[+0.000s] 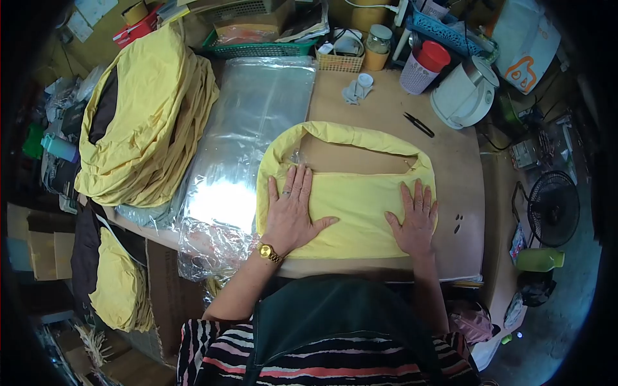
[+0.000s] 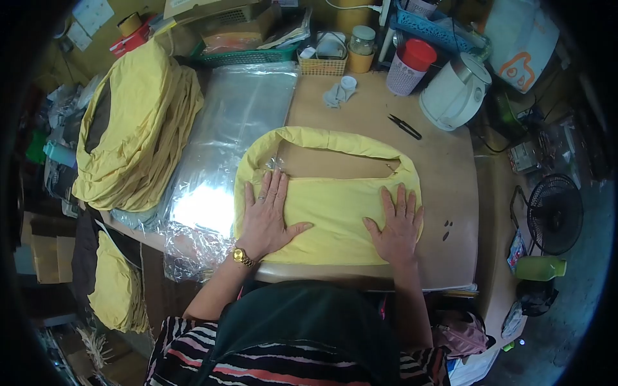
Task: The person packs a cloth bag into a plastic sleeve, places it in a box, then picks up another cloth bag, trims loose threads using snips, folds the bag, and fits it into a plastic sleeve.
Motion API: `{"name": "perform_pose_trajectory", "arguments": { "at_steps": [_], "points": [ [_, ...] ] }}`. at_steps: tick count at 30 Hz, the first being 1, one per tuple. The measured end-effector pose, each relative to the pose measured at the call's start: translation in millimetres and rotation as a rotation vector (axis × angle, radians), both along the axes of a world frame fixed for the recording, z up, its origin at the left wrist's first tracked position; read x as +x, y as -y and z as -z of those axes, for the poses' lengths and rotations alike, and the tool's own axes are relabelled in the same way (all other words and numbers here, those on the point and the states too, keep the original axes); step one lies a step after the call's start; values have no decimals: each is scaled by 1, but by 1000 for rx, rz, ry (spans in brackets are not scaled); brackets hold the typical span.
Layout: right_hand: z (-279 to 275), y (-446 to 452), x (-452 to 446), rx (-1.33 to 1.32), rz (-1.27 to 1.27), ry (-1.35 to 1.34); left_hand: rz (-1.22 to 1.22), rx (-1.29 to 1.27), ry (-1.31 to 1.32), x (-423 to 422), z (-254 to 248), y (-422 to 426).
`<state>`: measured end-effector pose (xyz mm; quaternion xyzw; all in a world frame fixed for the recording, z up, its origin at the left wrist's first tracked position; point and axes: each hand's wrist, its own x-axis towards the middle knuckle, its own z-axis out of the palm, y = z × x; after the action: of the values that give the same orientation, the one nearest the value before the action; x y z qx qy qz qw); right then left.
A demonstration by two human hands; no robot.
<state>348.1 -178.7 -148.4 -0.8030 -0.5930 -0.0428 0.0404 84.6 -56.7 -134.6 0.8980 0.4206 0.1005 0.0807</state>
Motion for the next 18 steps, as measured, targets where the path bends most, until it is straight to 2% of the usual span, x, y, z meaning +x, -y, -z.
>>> {"name": "perform_pose_trajectory", "arguments": {
  "at_steps": [10, 12, 14, 18],
  "points": [
    [0, 5, 17, -70, -83, -25, 171, 10, -41, -34, 1, 25],
    [-5, 0, 15, -97, -83, -25, 185, -120, -72, -52, -9, 36],
    [-17, -2, 10, -255, -21, 5, 156, -131, -67, -69, -15, 45],
    [-42, -18, -13, -264, -32, 163, 120, -184, 28, -103, -34, 49]
  ]
}}
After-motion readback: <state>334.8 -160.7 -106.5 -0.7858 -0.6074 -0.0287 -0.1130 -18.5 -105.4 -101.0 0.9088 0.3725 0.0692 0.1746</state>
